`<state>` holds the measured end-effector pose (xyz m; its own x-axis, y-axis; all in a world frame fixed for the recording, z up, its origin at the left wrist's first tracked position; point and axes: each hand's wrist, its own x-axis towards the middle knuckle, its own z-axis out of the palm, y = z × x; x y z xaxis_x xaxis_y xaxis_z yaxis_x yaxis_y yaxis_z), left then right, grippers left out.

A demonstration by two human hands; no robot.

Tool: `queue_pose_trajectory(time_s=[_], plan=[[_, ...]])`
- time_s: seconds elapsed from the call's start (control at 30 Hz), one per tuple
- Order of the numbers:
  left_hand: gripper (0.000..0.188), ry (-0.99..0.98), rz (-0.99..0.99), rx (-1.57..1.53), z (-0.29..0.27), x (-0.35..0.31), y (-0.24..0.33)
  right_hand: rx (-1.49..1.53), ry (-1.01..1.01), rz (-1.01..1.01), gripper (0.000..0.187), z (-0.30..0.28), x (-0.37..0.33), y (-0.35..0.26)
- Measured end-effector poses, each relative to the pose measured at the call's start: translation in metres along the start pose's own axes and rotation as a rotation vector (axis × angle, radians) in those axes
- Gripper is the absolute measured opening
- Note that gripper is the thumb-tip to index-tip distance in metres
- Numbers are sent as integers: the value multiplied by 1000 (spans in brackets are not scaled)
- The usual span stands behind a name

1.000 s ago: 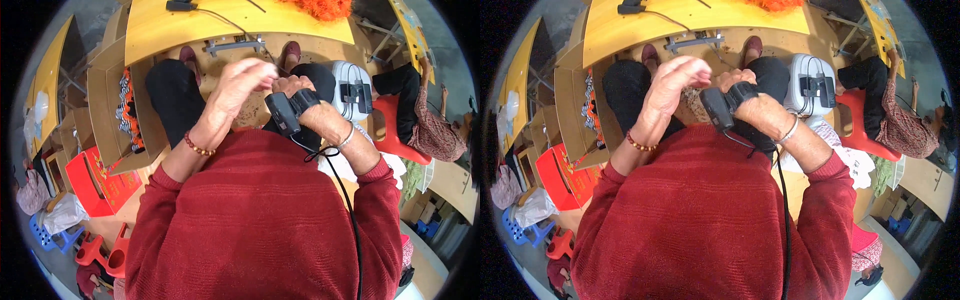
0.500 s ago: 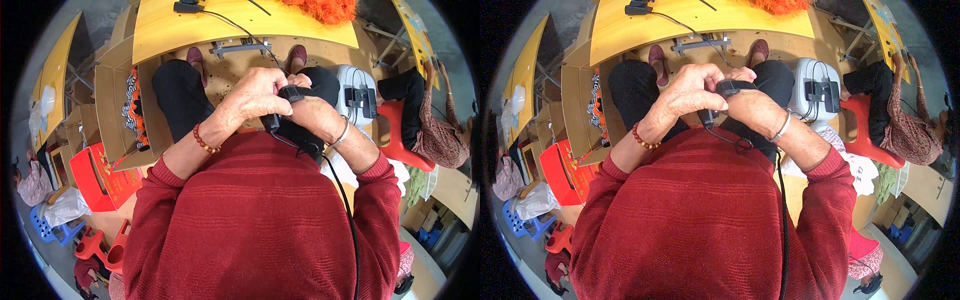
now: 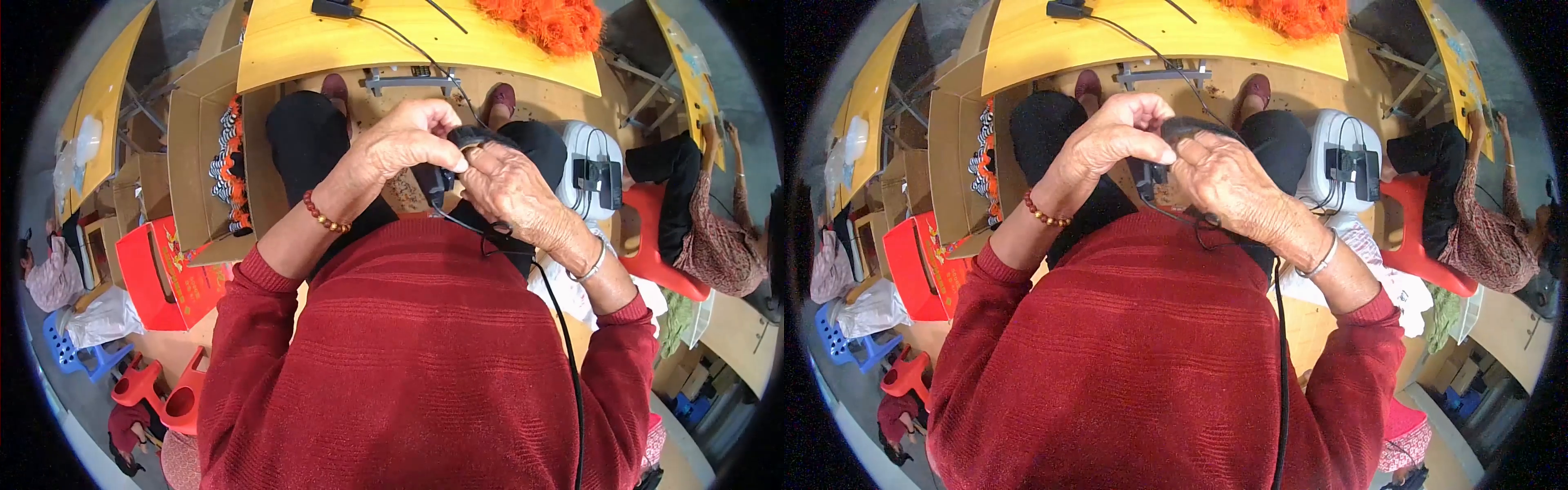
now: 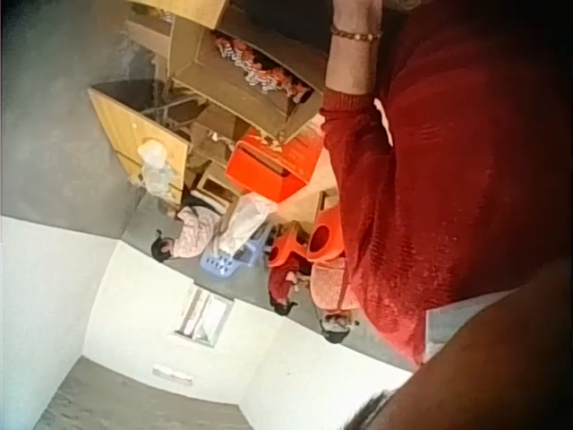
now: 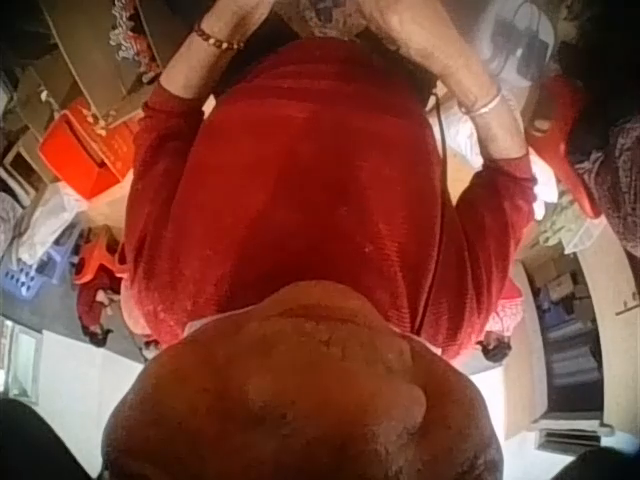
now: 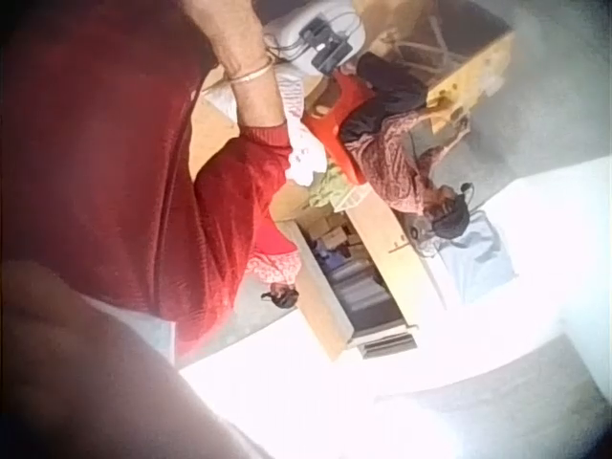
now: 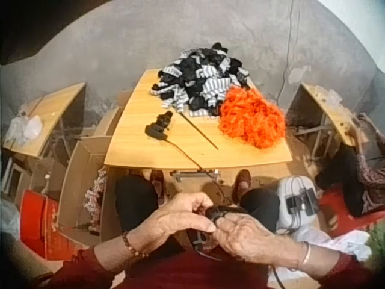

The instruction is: The person assembles a decorative fabric piece using a rod, attaches orange yarn, and places it into a box. The person then unfastens and removes tracking devices from their wrists.

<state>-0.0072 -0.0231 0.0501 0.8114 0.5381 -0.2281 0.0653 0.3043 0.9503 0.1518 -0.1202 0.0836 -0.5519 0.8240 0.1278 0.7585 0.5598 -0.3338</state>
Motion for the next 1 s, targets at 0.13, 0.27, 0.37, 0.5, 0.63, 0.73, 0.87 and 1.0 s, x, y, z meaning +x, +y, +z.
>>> queue_pose_trajectory(time_s=[0.13,0.27,0.37,0.5,0.63,0.73,0.87,1.0], plan=[[32,11,155,-117,10,17,22,460,353,84,6,-23,-5,10],[32,-20,235,-8,20,44,42,810,759,411,10,-42,-34,28],[27,-35,263,34,25,56,56,1197,886,596,32,-35,-62,43],[25,-2,319,30,36,70,85,1476,304,586,56,17,-86,39],[23,84,305,-50,40,85,113,1344,133,777,31,37,-117,42],[22,180,385,35,39,99,118,1447,178,841,21,38,-137,49],[17,281,390,64,22,118,113,791,318,1105,29,41,-147,67],[16,387,417,253,5,135,103,299,222,828,43,59,-132,65]])
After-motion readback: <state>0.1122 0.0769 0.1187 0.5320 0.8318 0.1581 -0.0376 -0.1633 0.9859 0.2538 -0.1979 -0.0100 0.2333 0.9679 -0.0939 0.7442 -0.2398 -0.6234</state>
